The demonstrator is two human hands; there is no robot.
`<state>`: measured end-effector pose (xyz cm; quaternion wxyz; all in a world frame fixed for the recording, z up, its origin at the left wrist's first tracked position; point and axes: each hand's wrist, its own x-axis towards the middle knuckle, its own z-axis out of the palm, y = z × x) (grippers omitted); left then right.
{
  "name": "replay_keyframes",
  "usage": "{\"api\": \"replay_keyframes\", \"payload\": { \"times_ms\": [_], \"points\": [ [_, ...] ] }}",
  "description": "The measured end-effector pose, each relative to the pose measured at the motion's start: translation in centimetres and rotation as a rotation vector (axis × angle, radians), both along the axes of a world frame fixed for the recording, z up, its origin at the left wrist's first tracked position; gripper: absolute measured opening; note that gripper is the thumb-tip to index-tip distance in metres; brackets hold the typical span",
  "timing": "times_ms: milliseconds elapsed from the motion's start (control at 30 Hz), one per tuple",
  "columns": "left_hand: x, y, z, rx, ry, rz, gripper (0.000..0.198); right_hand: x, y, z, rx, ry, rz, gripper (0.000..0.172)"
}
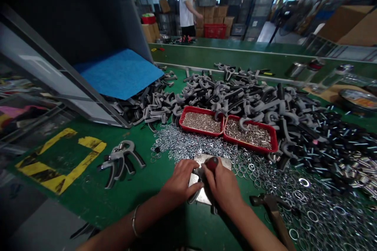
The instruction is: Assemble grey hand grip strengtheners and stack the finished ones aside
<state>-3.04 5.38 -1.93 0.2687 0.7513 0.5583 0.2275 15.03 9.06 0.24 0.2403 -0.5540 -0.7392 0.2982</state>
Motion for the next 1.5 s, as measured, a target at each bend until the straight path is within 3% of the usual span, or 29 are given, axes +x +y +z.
{"api": "replay_keyframes", "payload": {
  "times_ms": [67,167,300,367,467,567,633,733,833,967,1100,1367,1500],
  "points": [
    [0.2,0.1,0.6,-0.047,0.041,0.006,0.036,-0.6,0.4,1.1,-0.030,0.038,0.078,0.025],
    [0.5,0.3,1.0,-0.073,0.079,0.010,0.032,-1.1,0.1,3.4,-0.135,0.318,0.146,0.026],
    [0.9,-0.2,1.0,-0.055,0.116,0.038,0.034,0.4,0.1,5.1,-0.265,0.673,0.087,0.034],
    [0.8,-0.6,1.2,-0.066,0.130,0.042,0.037,2.8,1.1,4.4,-0.293,0.591,-0.002,0.033],
    [0.3,0.2,2.3,-0.053,0.107,-0.018,0.043,8.2,3.1,2.6,-0.201,0.051,-0.058,0.035],
    [-0.4,4.5,4.0,0.075,0.121,-0.113,0.033,12.2,4.3,2.4,0.012,-0.331,-0.117,0.036],
    [-0.6,9.3,5.3,0.133,0.238,-0.105,0.022,12.2,5.0,3.5,0.146,-0.414,-0.095,0.032],
    [-0.4,16.4,6.9,0.160,0.412,-0.007,0.023,8.0,7.4,5.0,0.203,-0.528,0.047,0.029],
    [-0.2,20.3,6.9,0.171,0.471,0.060,0.019,2.4,11.5,5.1,0.271,-0.571,0.090,0.019],
    [-0.9,20.1,4.7,0.202,0.508,0.113,0.026,-1.7,15.8,3.4,0.283,-0.621,0.141,0.017],
    [-1.2,19.2,3.3,0.282,0.503,0.135,0.031,-1.8,16.6,2.1,0.292,-0.600,0.151,0.025],
    [-1.2,19.6,3.5,0.328,0.289,0.110,0.024,-1.0,16.3,2.6,0.254,-0.306,0.089,0.021],
    [-3.1,17.7,3.8,0.305,0.089,0.147,0.024,-0.1,15.4,3.4,0.160,-0.006,0.057,0.016]
  ]
}}
